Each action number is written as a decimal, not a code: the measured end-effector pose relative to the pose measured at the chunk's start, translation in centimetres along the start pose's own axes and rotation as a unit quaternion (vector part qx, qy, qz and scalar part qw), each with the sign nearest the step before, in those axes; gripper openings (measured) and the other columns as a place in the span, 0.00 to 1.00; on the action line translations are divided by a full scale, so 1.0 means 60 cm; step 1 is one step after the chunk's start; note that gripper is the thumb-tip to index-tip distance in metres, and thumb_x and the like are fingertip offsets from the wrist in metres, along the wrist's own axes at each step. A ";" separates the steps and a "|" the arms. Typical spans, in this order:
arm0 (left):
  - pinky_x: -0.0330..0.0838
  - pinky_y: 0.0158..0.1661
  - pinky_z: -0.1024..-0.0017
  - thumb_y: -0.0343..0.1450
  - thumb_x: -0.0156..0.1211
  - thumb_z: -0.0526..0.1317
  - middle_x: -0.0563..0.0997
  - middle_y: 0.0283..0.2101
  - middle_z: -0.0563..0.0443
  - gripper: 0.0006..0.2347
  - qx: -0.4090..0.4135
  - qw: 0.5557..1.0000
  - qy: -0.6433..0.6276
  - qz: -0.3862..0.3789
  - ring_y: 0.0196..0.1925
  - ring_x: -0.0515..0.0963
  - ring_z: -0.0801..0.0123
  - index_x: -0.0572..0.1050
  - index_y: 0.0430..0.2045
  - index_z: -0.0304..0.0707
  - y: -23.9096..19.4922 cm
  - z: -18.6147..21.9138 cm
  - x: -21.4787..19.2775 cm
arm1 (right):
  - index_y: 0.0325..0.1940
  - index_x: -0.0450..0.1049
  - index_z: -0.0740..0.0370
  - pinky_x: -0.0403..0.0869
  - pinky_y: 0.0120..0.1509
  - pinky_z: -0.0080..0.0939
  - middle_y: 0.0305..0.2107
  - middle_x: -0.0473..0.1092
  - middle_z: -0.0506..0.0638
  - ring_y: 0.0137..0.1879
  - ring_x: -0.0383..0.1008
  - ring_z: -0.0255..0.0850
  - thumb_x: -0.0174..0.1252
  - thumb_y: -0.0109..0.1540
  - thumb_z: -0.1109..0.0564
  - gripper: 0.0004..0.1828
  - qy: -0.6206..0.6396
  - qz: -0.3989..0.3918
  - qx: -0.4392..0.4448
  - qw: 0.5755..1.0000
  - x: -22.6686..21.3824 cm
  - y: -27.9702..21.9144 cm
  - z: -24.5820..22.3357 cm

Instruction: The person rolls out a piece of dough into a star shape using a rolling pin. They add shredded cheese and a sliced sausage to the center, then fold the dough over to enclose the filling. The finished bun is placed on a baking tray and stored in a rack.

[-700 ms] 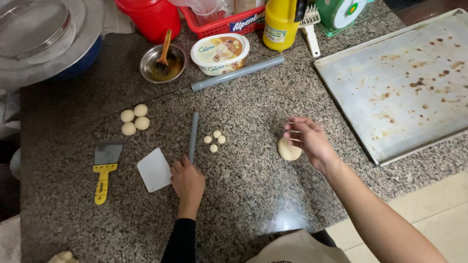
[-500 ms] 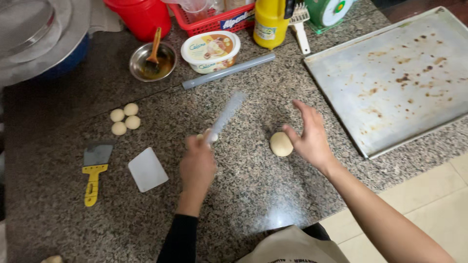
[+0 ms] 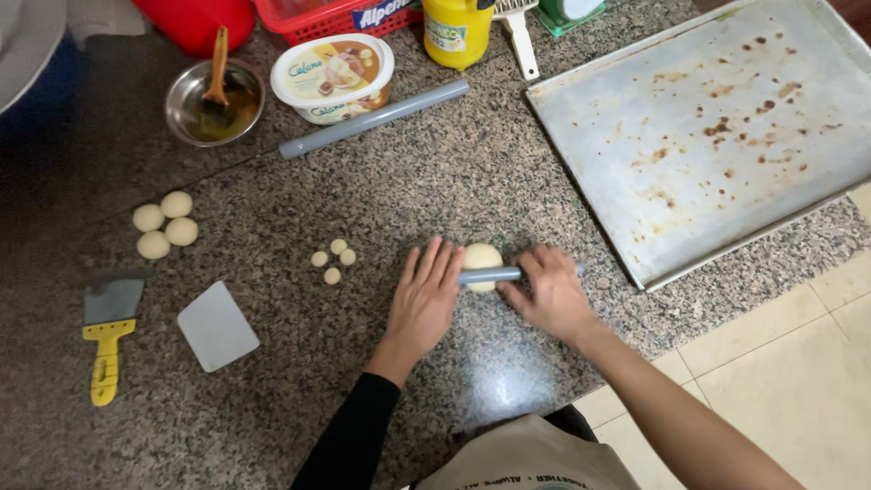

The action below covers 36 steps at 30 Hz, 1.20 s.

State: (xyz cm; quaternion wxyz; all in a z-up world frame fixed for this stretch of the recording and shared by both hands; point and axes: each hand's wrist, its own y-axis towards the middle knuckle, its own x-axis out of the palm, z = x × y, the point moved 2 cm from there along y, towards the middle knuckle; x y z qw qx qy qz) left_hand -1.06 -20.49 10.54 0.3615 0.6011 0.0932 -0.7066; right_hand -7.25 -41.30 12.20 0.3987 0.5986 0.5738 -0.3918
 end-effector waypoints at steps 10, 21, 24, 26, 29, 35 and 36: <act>0.42 0.74 0.46 0.81 0.31 0.50 0.65 0.70 0.34 0.24 -0.118 0.991 0.051 -0.019 0.77 0.55 0.45 0.62 0.68 0.35 0.092 -0.068 0.094 | 0.56 0.73 0.66 0.57 0.76 0.65 0.55 0.69 0.63 0.67 0.64 0.58 0.51 0.69 0.50 0.18 -0.042 0.140 0.030 0.989 0.024 0.089 0.051; 0.41 0.72 0.42 0.79 0.37 0.50 0.65 0.70 0.35 0.26 -0.133 0.989 0.067 -0.008 0.77 0.55 0.49 0.61 0.68 0.28 0.003 -0.005 0.081 | 0.66 0.70 0.65 0.49 0.83 0.60 0.68 0.64 0.60 0.81 0.52 0.54 0.43 0.72 0.47 0.25 -0.136 0.115 -0.004 0.984 0.084 0.018 0.043; 0.42 0.72 0.43 0.79 0.38 0.50 0.65 0.71 0.34 0.27 -0.125 0.991 0.046 -0.012 0.77 0.55 0.53 0.62 0.66 0.24 -0.037 0.022 0.087 | 0.66 0.70 0.64 0.51 0.79 0.59 0.67 0.65 0.57 0.77 0.56 0.51 0.43 0.69 0.46 0.27 -0.142 0.105 -0.041 0.983 0.079 -0.021 0.035; 0.42 0.71 0.42 0.78 0.40 0.51 0.66 0.70 0.34 0.27 -0.109 0.993 0.041 -0.030 0.77 0.56 0.54 0.63 0.65 0.24 -0.070 0.039 0.092 | 0.63 0.71 0.64 0.54 0.74 0.59 0.63 0.67 0.58 0.72 0.59 0.53 0.48 0.65 0.44 0.29 -0.121 0.092 -0.078 0.985 0.069 -0.053 0.028; 0.44 0.70 0.41 0.78 0.41 0.49 0.68 0.69 0.37 0.24 -0.074 0.994 0.056 -0.065 0.76 0.59 0.55 0.65 0.63 0.28 -0.097 0.038 0.102 | 0.58 0.73 0.62 0.58 0.70 0.56 0.59 0.70 0.57 0.70 0.64 0.53 0.53 0.64 0.48 0.22 -0.076 0.068 -0.111 0.989 0.055 -0.082 0.025; 0.53 0.71 0.48 0.79 0.39 0.42 0.72 0.67 0.38 0.20 -0.072 0.997 0.028 -0.024 0.73 0.66 0.52 0.67 0.63 0.30 -0.071 -0.001 0.110 | 0.50 0.74 0.62 0.63 0.69 0.55 0.49 0.71 0.58 0.61 0.69 0.53 0.58 0.63 0.53 0.14 0.032 0.043 -0.029 0.998 0.057 -0.045 0.054; 0.53 0.71 0.49 0.79 0.40 0.44 0.72 0.66 0.36 0.20 -0.076 0.996 0.009 -0.035 0.72 0.67 0.51 0.67 0.62 0.29 -0.061 -0.006 0.107 | 0.48 0.74 0.63 0.63 0.69 0.56 0.49 0.71 0.59 0.60 0.69 0.54 0.59 0.63 0.53 0.14 0.043 0.057 -0.036 0.997 0.060 -0.030 0.054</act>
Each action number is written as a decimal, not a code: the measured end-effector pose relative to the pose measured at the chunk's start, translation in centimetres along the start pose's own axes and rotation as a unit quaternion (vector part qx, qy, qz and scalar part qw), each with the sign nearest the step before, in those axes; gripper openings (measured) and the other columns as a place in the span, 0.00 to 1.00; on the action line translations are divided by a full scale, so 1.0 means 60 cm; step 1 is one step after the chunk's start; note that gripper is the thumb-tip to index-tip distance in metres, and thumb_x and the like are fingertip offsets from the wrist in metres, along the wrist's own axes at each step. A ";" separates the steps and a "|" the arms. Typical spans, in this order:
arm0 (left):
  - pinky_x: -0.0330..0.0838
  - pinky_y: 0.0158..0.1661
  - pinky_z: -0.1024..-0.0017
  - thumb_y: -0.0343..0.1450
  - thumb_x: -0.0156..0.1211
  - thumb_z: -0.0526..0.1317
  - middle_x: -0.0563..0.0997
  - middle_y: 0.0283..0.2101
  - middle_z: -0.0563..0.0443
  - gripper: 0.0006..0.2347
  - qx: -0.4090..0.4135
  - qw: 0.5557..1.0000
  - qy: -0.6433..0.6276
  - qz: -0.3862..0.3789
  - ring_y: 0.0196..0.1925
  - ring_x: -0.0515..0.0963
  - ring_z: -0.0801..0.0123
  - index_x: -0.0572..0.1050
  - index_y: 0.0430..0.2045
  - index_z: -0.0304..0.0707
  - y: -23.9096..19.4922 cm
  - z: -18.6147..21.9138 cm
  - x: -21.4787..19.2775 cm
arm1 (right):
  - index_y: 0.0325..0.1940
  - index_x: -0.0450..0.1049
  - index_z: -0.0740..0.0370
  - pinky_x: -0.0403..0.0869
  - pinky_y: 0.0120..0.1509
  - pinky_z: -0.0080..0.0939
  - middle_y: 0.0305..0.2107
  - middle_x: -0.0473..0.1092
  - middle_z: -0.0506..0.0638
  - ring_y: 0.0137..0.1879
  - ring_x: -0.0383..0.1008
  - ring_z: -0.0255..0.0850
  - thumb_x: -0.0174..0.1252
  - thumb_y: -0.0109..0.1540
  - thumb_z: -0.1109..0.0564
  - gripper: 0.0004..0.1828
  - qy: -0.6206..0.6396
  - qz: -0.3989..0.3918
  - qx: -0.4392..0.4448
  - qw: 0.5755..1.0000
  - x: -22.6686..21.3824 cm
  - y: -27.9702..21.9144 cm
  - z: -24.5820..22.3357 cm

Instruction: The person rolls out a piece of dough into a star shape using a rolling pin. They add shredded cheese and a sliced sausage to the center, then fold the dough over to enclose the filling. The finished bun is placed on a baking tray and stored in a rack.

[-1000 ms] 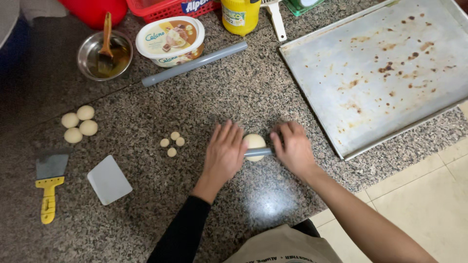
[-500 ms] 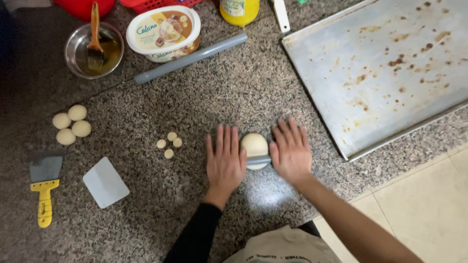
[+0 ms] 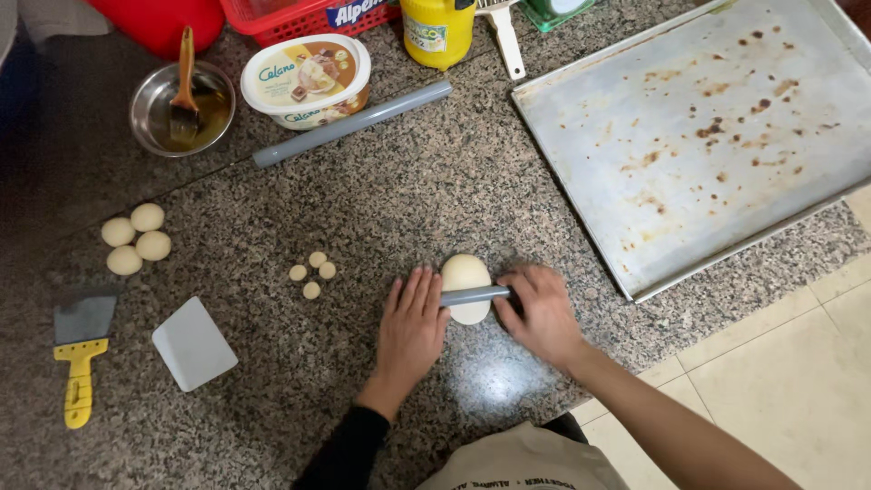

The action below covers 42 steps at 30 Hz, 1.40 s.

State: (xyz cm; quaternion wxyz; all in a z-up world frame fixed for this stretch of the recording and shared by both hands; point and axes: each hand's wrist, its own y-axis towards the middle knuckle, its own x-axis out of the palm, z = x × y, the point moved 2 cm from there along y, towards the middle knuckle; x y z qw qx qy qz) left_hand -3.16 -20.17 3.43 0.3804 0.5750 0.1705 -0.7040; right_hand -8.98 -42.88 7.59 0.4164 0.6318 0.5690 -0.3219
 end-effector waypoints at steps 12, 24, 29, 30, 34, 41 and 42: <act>0.41 0.72 0.45 0.79 0.33 0.51 0.63 0.71 0.34 0.25 -0.056 0.997 0.057 0.014 0.77 0.54 0.47 0.61 0.69 0.35 0.110 -0.034 -0.021 | 0.62 0.71 0.66 0.52 0.80 0.62 0.65 0.66 0.61 0.78 0.54 0.58 0.48 0.69 0.49 0.22 -0.104 0.103 0.023 0.989 -0.001 0.084 -0.008; 0.41 0.69 0.40 0.76 0.38 0.42 0.62 0.72 0.40 0.23 -0.005 0.997 0.075 -0.026 0.76 0.55 0.60 0.62 0.66 0.30 -0.063 0.057 -0.024 | 0.65 0.68 0.67 0.55 0.70 0.60 0.64 0.64 0.59 0.72 0.57 0.54 0.47 0.64 0.44 0.31 -0.178 -0.017 -0.043 0.983 0.008 -0.062 -0.039; 0.54 0.67 0.49 0.77 0.44 0.34 0.71 0.66 0.41 0.17 -0.008 0.995 -0.005 -0.097 0.71 0.65 0.54 0.67 0.62 0.31 -0.054 0.049 -0.042 | 0.55 0.72 0.59 0.62 0.69 0.54 0.50 0.71 0.54 0.62 0.66 0.49 0.56 0.65 0.56 0.14 -0.045 -0.045 -0.012 0.998 -0.027 -0.059 -0.034; 0.55 0.67 0.49 0.77 0.44 0.33 0.72 0.64 0.42 0.17 -0.022 0.994 -0.019 -0.104 0.69 0.67 0.55 0.68 0.62 0.32 -0.037 0.041 -0.048 | 0.54 0.72 0.59 0.62 0.69 0.54 0.46 0.71 0.53 0.58 0.68 0.47 0.57 0.67 0.57 0.12 -0.034 -0.062 0.012 0.997 -0.032 -0.046 -0.029; 0.58 0.66 0.52 0.76 0.46 0.33 0.74 0.64 0.42 0.16 -0.029 0.998 -0.044 -0.046 0.68 0.69 0.57 0.70 0.59 0.32 0.042 0.008 -0.072 | 0.55 0.72 0.64 0.59 0.71 0.58 0.45 0.71 0.57 0.59 0.68 0.51 0.56 0.66 0.58 0.13 -0.048 0.024 -0.037 0.998 -0.047 0.028 -0.024; 0.46 0.70 0.49 0.79 0.38 0.49 0.65 0.71 0.43 0.23 -0.034 0.998 -0.024 -0.055 0.75 0.59 0.56 0.67 0.63 0.32 0.094 -0.021 -0.069 | 0.61 0.69 0.67 0.54 0.76 0.59 0.62 0.67 0.60 0.73 0.61 0.53 0.48 0.67 0.53 0.21 -0.076 -0.007 -0.057 0.995 -0.033 0.088 -0.019; 0.45 0.71 0.49 0.80 0.36 0.51 0.63 0.72 0.44 0.24 -0.045 0.996 -0.022 -0.080 0.76 0.57 0.58 0.66 0.64 0.33 0.099 -0.027 -0.061 | 0.65 0.67 0.69 0.54 0.76 0.58 0.66 0.65 0.61 0.75 0.59 0.53 0.46 0.68 0.52 0.25 -0.099 -0.001 -0.061 0.993 -0.025 0.092 -0.015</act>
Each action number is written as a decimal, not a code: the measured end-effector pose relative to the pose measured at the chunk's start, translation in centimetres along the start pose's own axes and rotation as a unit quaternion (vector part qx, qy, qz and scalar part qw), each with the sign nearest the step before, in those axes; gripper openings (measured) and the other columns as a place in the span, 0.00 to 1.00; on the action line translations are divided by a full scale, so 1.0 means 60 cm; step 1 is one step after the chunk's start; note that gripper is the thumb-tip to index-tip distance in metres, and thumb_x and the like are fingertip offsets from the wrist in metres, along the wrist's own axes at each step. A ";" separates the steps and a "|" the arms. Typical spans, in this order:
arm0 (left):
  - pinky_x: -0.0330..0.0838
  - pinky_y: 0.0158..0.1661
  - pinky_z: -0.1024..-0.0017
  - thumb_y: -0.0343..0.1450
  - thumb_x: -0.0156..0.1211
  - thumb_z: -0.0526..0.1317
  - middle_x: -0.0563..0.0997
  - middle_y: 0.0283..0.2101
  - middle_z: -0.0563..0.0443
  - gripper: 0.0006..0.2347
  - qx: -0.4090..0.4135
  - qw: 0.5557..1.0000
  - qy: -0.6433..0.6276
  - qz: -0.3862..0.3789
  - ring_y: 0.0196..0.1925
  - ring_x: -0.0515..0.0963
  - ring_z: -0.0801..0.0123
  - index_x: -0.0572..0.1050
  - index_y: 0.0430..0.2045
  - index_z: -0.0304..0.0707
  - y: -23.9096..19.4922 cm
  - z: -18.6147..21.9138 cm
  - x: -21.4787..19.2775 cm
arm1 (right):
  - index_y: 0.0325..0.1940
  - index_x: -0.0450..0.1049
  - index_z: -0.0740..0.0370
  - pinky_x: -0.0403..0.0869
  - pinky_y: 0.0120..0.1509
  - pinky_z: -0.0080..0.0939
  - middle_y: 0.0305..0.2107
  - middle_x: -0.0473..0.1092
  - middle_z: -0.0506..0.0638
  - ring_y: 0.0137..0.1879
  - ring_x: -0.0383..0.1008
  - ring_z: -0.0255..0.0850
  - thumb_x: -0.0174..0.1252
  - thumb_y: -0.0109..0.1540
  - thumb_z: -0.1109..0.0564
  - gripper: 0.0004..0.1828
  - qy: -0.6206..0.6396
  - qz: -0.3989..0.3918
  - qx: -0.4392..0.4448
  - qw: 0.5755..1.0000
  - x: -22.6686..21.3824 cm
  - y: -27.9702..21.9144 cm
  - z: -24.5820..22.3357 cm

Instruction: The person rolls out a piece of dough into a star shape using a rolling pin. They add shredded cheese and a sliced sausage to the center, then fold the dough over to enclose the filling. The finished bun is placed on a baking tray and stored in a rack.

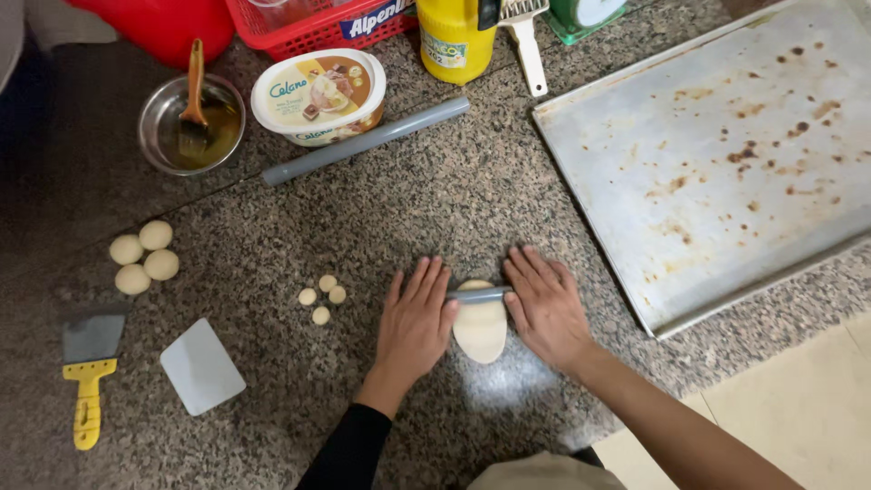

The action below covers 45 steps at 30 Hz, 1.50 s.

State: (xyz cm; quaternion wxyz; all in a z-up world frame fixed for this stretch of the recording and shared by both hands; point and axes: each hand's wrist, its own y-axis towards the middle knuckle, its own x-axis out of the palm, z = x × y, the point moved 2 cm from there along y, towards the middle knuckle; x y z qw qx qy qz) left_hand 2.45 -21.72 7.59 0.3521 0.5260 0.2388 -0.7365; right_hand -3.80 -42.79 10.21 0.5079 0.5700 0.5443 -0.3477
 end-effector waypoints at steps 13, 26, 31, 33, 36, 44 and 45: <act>0.28 0.67 0.38 0.78 0.28 0.54 0.45 0.76 0.44 0.26 -0.067 0.995 0.057 -0.050 0.77 0.40 0.48 0.49 0.72 0.48 0.150 -0.062 0.042 | 0.79 0.39 0.60 0.33 0.78 0.64 0.77 0.36 0.53 0.81 0.29 0.53 0.25 0.69 0.40 0.37 -0.111 -0.180 0.052 0.976 0.091 0.145 0.086; 0.67 0.60 0.58 0.79 0.47 0.44 0.74 0.54 0.45 0.20 -0.004 0.988 -0.027 -0.151 0.59 0.72 0.56 0.65 0.67 0.38 0.075 -0.029 -0.040 | 0.66 0.69 0.60 0.53 0.78 0.61 0.61 0.68 0.59 0.73 0.62 0.56 0.55 0.63 0.45 0.29 0.091 -0.072 0.011 0.993 0.003 0.078 0.057; 0.59 0.68 0.55 0.82 0.42 0.42 0.70 0.66 0.43 0.17 0.011 0.992 -0.011 -0.124 0.70 0.66 0.57 0.67 0.64 0.36 0.030 -0.013 -0.020 | 0.61 0.72 0.55 0.49 0.85 0.61 0.62 0.68 0.53 0.74 0.61 0.46 0.52 0.66 0.50 0.19 0.064 -0.118 0.096 0.986 0.008 0.018 0.033; 0.50 0.70 0.51 0.81 0.37 0.46 0.64 0.70 0.43 0.22 0.032 0.999 -0.007 -0.030 0.74 0.59 0.56 0.62 0.68 0.34 0.015 -0.010 -0.004 | 0.62 0.70 0.60 0.47 0.79 0.65 0.67 0.64 0.56 0.77 0.54 0.52 0.51 0.67 0.50 0.21 0.039 -0.075 0.049 0.995 0.019 0.001 0.023; 0.39 0.72 0.48 0.80 0.29 0.52 0.56 0.75 0.46 0.26 0.004 0.999 0.037 -0.020 0.78 0.50 0.60 0.56 0.70 0.35 0.025 -0.025 0.030 | 0.70 0.64 0.66 0.45 0.81 0.64 0.71 0.58 0.59 0.80 0.50 0.52 0.42 0.70 0.46 0.29 -0.027 -0.052 0.033 0.998 0.045 0.011 0.035; 0.32 0.67 0.39 0.77 0.26 0.55 0.51 0.75 0.44 0.26 -0.028 0.993 0.095 0.065 0.76 0.42 0.52 0.53 0.71 0.47 0.166 -0.073 0.041 | 0.80 0.34 0.62 0.29 0.77 0.62 0.79 0.33 0.55 0.83 0.25 0.55 0.24 0.69 0.38 0.39 -0.097 -0.192 0.072 0.974 0.106 0.156 0.107; 0.34 0.67 0.38 0.77 0.26 0.55 0.53 0.74 0.43 0.26 -0.023 0.986 0.120 0.116 0.76 0.44 0.51 0.53 0.70 0.48 0.175 -0.073 0.033 | 0.79 0.32 0.63 0.28 0.77 0.62 0.79 0.31 0.56 0.83 0.23 0.55 0.24 0.69 0.37 0.40 -0.097 -0.210 0.081 0.970 0.106 0.165 0.110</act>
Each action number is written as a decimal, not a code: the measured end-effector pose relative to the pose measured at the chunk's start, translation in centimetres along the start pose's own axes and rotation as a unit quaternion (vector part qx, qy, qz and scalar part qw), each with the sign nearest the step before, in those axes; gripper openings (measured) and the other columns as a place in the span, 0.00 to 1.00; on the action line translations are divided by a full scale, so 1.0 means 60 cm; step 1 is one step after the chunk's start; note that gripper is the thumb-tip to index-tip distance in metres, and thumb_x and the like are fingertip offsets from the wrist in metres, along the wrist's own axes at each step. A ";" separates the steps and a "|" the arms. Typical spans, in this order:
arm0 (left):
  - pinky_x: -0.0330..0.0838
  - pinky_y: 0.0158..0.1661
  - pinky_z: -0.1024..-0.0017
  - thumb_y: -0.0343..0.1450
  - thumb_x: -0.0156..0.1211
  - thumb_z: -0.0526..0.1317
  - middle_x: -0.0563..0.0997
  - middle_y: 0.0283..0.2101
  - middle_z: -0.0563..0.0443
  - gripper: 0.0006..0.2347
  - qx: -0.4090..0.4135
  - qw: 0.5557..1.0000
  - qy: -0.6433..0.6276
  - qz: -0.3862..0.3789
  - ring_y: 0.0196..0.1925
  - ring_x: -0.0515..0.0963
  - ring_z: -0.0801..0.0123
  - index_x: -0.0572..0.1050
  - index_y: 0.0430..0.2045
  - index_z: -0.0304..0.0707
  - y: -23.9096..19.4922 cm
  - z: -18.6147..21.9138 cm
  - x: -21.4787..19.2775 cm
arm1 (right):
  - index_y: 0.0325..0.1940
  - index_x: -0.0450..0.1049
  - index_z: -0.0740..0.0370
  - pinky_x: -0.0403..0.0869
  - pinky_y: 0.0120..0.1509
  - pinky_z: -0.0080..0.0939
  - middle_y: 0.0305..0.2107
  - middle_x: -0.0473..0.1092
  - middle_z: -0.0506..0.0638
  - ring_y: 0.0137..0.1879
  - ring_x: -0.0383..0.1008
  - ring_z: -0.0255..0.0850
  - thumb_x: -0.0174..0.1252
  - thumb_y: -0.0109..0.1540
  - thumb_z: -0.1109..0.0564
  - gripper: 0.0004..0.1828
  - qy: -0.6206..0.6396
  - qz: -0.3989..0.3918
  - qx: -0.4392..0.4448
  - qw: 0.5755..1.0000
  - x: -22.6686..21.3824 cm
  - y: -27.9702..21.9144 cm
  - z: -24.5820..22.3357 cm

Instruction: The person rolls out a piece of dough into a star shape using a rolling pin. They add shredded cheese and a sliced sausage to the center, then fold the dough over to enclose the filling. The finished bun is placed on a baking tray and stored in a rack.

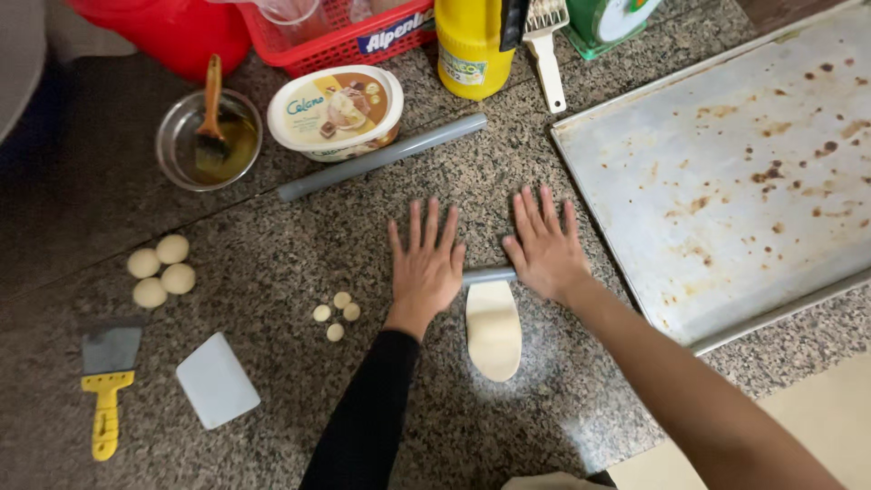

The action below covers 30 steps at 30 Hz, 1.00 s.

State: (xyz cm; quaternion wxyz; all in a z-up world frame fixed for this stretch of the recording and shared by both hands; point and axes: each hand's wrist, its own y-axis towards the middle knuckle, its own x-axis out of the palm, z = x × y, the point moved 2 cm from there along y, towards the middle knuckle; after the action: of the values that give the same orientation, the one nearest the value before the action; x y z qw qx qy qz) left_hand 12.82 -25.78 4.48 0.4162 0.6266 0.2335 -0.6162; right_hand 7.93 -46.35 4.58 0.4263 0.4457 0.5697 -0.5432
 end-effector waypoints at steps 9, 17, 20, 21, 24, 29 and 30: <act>0.67 0.56 0.53 0.73 0.55 0.46 0.75 0.50 0.43 0.24 0.110 0.982 -0.084 -0.130 0.56 0.72 0.54 0.65 0.63 0.34 -0.063 0.007 -0.076 | 0.74 0.55 0.64 0.45 0.80 0.58 0.70 0.57 0.62 0.79 0.48 0.55 0.41 0.68 0.36 0.38 0.142 0.098 -0.069 0.983 -0.049 -0.093 -0.024; 0.69 0.52 0.58 0.76 0.53 0.37 0.73 0.52 0.43 0.15 0.129 0.981 -0.129 -0.072 0.56 0.74 0.55 0.71 0.57 0.31 -0.172 0.039 -0.140 | 0.54 0.72 0.61 0.65 0.71 0.56 0.46 0.71 0.57 0.57 0.70 0.52 0.62 0.63 0.53 0.18 0.152 0.199 -0.086 0.964 -0.064 -0.244 -0.062; 0.63 0.62 0.54 0.75 0.50 0.37 0.70 0.64 0.41 0.19 0.143 0.984 -0.105 -0.016 0.67 0.70 0.53 0.70 0.60 0.28 -0.232 0.062 -0.131 | 0.54 0.71 0.64 0.67 0.68 0.57 0.47 0.70 0.58 0.57 0.69 0.56 0.61 0.60 0.57 0.19 0.192 0.229 -0.082 0.951 -0.042 -0.297 -0.094; 0.60 0.64 0.53 0.75 0.48 0.39 0.67 0.67 0.40 0.21 0.143 0.984 -0.105 -0.008 0.70 0.67 0.52 0.69 0.62 0.26 -0.247 0.066 -0.124 | 0.54 0.71 0.64 0.68 0.67 0.56 0.48 0.69 0.59 0.58 0.68 0.58 0.61 0.59 0.59 0.19 0.216 0.227 -0.074 0.947 -0.034 -0.308 -0.101; 0.49 0.73 0.51 0.80 0.40 0.46 0.62 0.72 0.42 0.23 0.101 0.981 -0.114 -0.119 0.76 0.60 0.54 0.64 0.66 0.29 -0.243 0.060 -0.089 | 0.56 0.69 0.65 0.68 0.71 0.56 0.51 0.67 0.61 0.60 0.68 0.58 0.57 0.61 0.60 0.19 0.247 0.274 -0.078 0.926 -0.031 -0.312 -0.103; 0.41 0.74 0.51 0.81 0.31 0.50 0.57 0.75 0.38 0.25 0.023 0.987 -0.128 -0.089 0.79 0.52 0.51 0.57 0.70 0.33 -0.168 0.041 -0.054 | 0.64 0.66 0.67 0.57 0.78 0.61 0.60 0.64 0.64 0.71 0.61 0.61 0.53 0.67 0.52 0.24 0.139 0.275 0.004 0.951 -0.032 -0.228 -0.068; 0.39 0.73 0.49 0.79 0.30 0.52 0.57 0.74 0.38 0.26 0.004 0.988 -0.121 -0.098 0.78 0.51 0.50 0.57 0.70 0.36 -0.164 0.040 -0.049 | 0.65 0.65 0.67 0.55 0.78 0.61 0.62 0.63 0.64 0.73 0.58 0.61 0.52 0.67 0.50 0.25 0.135 0.257 0.017 0.957 -0.025 -0.224 -0.067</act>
State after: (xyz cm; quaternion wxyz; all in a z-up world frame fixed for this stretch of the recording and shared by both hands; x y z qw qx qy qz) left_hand 3.14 -21.72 5.30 0.3765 0.5229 0.2395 -0.7263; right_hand -4.75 -42.57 9.40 0.4630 0.6538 0.4786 -0.3594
